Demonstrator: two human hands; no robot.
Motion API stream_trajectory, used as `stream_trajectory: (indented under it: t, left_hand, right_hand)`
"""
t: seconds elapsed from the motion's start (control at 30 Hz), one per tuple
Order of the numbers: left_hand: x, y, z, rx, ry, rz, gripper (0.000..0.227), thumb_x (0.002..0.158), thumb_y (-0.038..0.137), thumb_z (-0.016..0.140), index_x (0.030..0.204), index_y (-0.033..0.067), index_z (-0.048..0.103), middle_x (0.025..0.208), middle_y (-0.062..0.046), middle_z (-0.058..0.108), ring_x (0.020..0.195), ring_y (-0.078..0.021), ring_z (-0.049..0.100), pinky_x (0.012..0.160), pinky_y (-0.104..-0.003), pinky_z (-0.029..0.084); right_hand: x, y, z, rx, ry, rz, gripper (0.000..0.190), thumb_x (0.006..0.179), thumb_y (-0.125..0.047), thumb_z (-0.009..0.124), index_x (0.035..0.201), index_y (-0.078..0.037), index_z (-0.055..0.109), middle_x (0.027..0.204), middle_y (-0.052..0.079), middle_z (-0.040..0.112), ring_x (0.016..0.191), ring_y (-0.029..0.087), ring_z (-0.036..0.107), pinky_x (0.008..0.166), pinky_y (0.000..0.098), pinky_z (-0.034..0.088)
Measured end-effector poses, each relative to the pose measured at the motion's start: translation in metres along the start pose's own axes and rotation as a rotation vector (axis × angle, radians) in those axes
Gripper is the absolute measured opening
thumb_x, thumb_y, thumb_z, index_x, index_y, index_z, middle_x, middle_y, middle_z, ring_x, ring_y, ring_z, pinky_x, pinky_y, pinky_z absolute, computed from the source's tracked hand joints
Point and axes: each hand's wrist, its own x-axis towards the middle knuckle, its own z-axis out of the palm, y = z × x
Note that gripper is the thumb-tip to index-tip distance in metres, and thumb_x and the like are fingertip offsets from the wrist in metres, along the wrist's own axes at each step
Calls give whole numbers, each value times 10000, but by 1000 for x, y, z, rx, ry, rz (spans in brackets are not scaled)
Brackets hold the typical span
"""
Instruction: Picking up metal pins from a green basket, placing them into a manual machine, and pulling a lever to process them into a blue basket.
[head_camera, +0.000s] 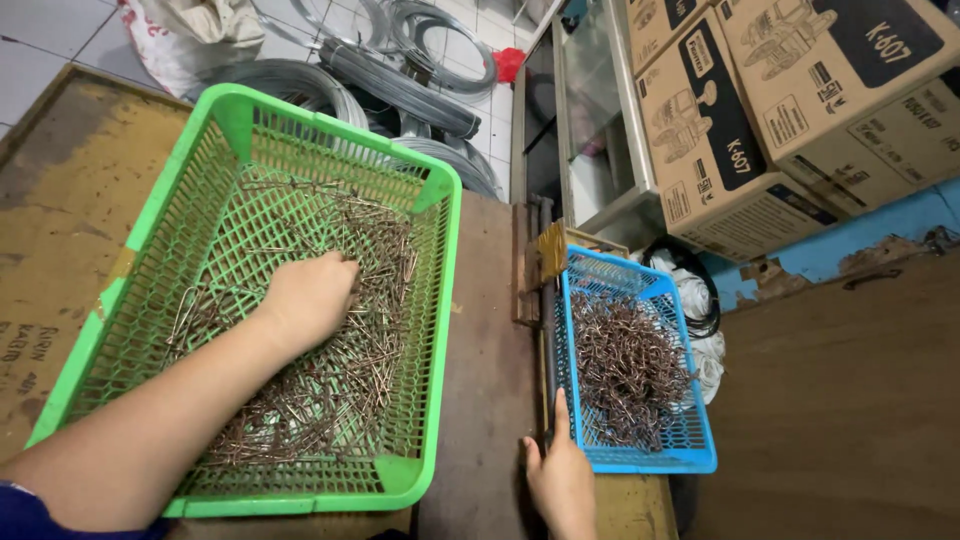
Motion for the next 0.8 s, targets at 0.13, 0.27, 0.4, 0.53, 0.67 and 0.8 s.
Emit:
stream_trajectory:
  t: [0.13,0.27,0.4,0.53,0.67,0.8]
  left_hand:
    - [-5,7,-16,48,7,-26,211,1037,300,662,1178,149,708,1148,-72,764,1174,-306,710,1122,-609,486]
    - [-7,6,-13,-36,-99,-96,431,966,-108,555,1348,92,553,909,-58,779,888,-277,754,1033,-578,538]
    - [-3,6,-10,0,-110,-84,502,978,-179,490,1267,176,696,941,-27,817,844,-219,799,876,-498,684]
    - [-3,9,-5,-93,-65,-24,288,1159,355,484,1138,181,712,947,-31,774,835,-247,777,637,-434,696]
    - [-10,11,-8,-303,-73,-37,267,1138,241,460,1207,66,651,1119,-127,670,927,-265,728,850,-456,684]
    - [9,-9,22,-275,-25,-9,212,898,-125,599,1092,-72,667,1265,-212,555,983,-350,688,900,-480,626]
  right_hand:
    - [1,1,0,-10,8,-3,990,994,-411,661,1763,-405,38,994,240,794,934,495,739,807,551,557]
    - [1,3,3,-14,2,-4,980,993,-419,656,1762,-400,48,1010,249,793,953,506,736,824,563,554]
    - [-3,-6,-7,-9,-33,28,974,1007,-428,639,1768,-398,31,1056,204,803,978,465,753,855,531,580]
    - [-2,-4,-6,-16,-29,21,974,1006,-426,641,1767,-400,32,1033,226,800,969,492,740,847,541,565]
    - [-4,-2,-3,-5,-14,3,972,1000,-413,646,1765,-390,47,1001,235,795,946,493,739,836,550,561]
    - [5,9,9,18,33,-29,972,982,-434,666,1760,-389,85,1017,268,785,962,517,727,831,563,544]
